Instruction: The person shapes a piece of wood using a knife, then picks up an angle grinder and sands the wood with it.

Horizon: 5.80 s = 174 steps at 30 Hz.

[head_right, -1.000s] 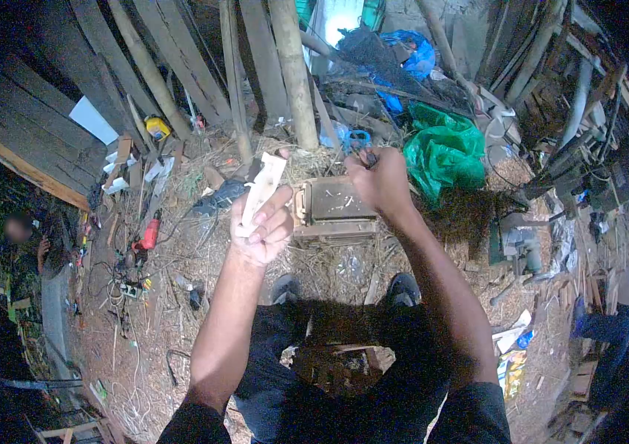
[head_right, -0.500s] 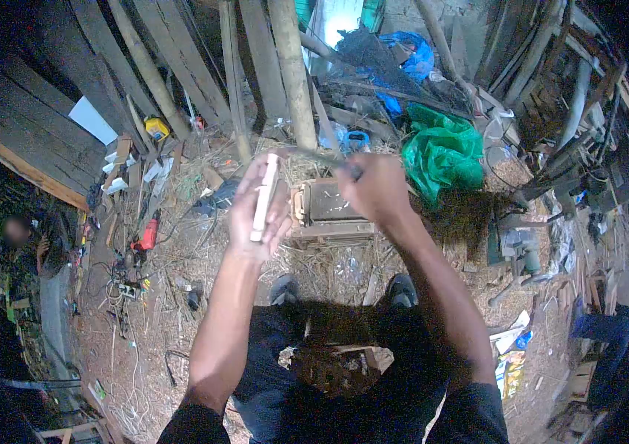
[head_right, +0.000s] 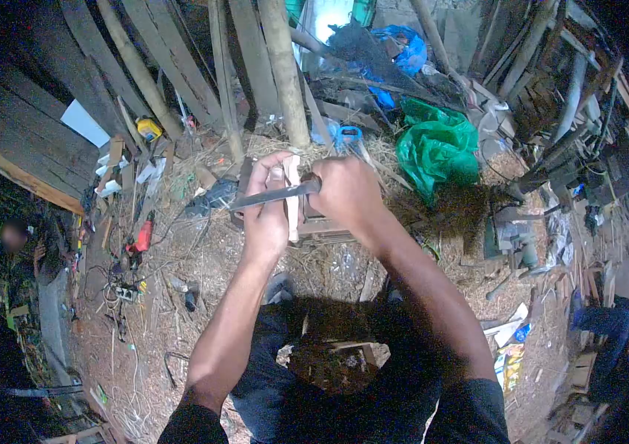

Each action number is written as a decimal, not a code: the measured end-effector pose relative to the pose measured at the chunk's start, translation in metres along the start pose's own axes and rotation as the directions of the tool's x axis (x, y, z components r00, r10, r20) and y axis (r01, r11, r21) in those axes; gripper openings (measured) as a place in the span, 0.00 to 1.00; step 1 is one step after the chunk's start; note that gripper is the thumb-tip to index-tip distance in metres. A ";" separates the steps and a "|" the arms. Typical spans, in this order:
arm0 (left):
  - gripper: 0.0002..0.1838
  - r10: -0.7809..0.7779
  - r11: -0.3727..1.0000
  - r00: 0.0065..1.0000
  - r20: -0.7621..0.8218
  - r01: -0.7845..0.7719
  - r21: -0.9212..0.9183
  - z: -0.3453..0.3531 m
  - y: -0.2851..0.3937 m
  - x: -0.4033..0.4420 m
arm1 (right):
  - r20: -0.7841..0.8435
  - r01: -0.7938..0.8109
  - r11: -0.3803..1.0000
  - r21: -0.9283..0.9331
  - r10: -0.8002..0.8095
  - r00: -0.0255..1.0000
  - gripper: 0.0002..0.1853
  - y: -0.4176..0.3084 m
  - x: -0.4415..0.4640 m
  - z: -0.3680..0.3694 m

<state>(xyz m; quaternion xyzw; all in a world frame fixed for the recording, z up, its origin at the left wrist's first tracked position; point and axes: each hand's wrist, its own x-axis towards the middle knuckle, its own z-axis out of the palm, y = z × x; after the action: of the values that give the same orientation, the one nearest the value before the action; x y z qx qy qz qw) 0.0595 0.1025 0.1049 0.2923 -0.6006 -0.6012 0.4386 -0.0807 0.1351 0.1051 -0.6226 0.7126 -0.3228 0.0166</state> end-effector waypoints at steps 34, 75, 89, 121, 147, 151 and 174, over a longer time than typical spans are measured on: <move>0.11 -0.185 0.977 0.971 -0.154 0.165 -0.137 0.010 -0.027 -0.006 | 0.084 0.012 0.994 -0.105 -0.003 0.996 0.10 0.038 0.003 0.014; 0.10 -0.399 0.757 0.915 0.059 0.365 -0.542 0.007 -0.015 -0.014 | 0.082 0.014 0.996 -0.086 -0.007 0.997 0.08 0.037 0.004 0.017; 0.13 -0.378 0.716 0.907 0.186 0.414 -0.562 0.009 -0.015 -0.007 | 0.134 -0.074 0.987 -0.144 0.094 0.987 0.11 0.037 0.009 0.013; 0.25 -0.011 0.987 0.995 0.094 0.026 -0.159 0.005 -0.009 0.015 | -0.021 -0.002 0.999 0.052 0.003 1.000 0.11 0.027 -0.001 0.012; 0.34 -0.123 0.924 0.926 0.358 0.239 -0.299 0.000 -0.006 -0.007 | 0.007 -0.005 0.991 -0.135 0.006 1.000 0.08 0.022 -0.003 0.004; 0.31 -0.171 0.890 0.923 0.344 0.294 -0.349 0.006 -0.006 -0.010 | 0.042 -0.010 0.992 -0.127 0.015 0.999 0.08 0.033 0.000 0.006; 0.23 -0.210 0.952 0.970 0.123 0.231 -0.200 0.009 -0.018 0.007 | 0.032 0.010 0.998 -0.060 -0.009 0.999 0.08 0.038 0.008 0.022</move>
<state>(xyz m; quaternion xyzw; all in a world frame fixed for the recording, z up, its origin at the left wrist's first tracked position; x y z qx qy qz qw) 0.0448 0.0986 0.0895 0.2786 -0.5176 -0.7211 0.3668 -0.1065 0.1192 0.0725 -0.6312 0.7187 -0.2915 0.0075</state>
